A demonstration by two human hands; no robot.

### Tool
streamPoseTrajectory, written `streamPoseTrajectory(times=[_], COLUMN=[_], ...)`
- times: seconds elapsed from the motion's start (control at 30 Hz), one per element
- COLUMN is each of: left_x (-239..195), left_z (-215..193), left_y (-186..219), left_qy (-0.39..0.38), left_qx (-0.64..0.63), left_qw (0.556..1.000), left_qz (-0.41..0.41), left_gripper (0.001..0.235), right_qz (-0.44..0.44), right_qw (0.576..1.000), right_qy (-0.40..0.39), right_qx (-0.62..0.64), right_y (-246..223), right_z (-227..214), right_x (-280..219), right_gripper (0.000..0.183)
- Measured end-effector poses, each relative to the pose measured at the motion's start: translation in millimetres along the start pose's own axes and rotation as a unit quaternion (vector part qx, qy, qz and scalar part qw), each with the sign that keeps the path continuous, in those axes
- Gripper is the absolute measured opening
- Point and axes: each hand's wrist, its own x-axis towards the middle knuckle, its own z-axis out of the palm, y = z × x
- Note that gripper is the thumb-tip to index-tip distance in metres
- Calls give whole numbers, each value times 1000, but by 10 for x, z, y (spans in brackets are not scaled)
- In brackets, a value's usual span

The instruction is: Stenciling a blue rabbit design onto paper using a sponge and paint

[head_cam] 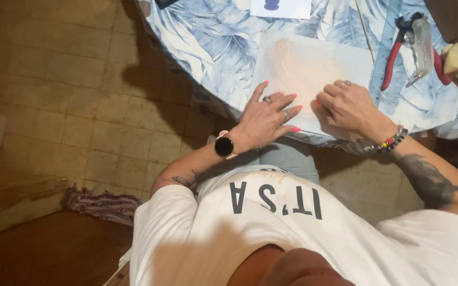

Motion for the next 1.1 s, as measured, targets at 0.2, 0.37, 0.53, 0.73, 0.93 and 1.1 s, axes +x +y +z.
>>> streamPoseTrajectory(times=[0.2,0.37,0.53,0.73,0.93,1.1], left_x=[-70,-73,-71,-89,-86,-92], left_z=[122,142,147,147,160,173], left_y=[-37,-23,-41,-44,-78,-72], left_qy=[7,2,18,41,63,42], left_qx=[23,24,3,-4,-26,-16], left_qw=[999,1000,1000,999,997,999], left_qz=[21,15,6,14,31,25], left_gripper=[46,48,46,50,51,52], right_qz=[-20,-21,-12,-36,-31,-47], right_qw=[996,990,982,989,995,988], right_qy=[71,90,155,78,31,107], right_qx=[55,106,104,119,89,104], right_y=[-32,42,65,-74,41,37], right_z=[111,316,393,86,211,317], right_x=[163,789,1082,147,-178,650], right_gripper=[21,16,20,14,23,16])
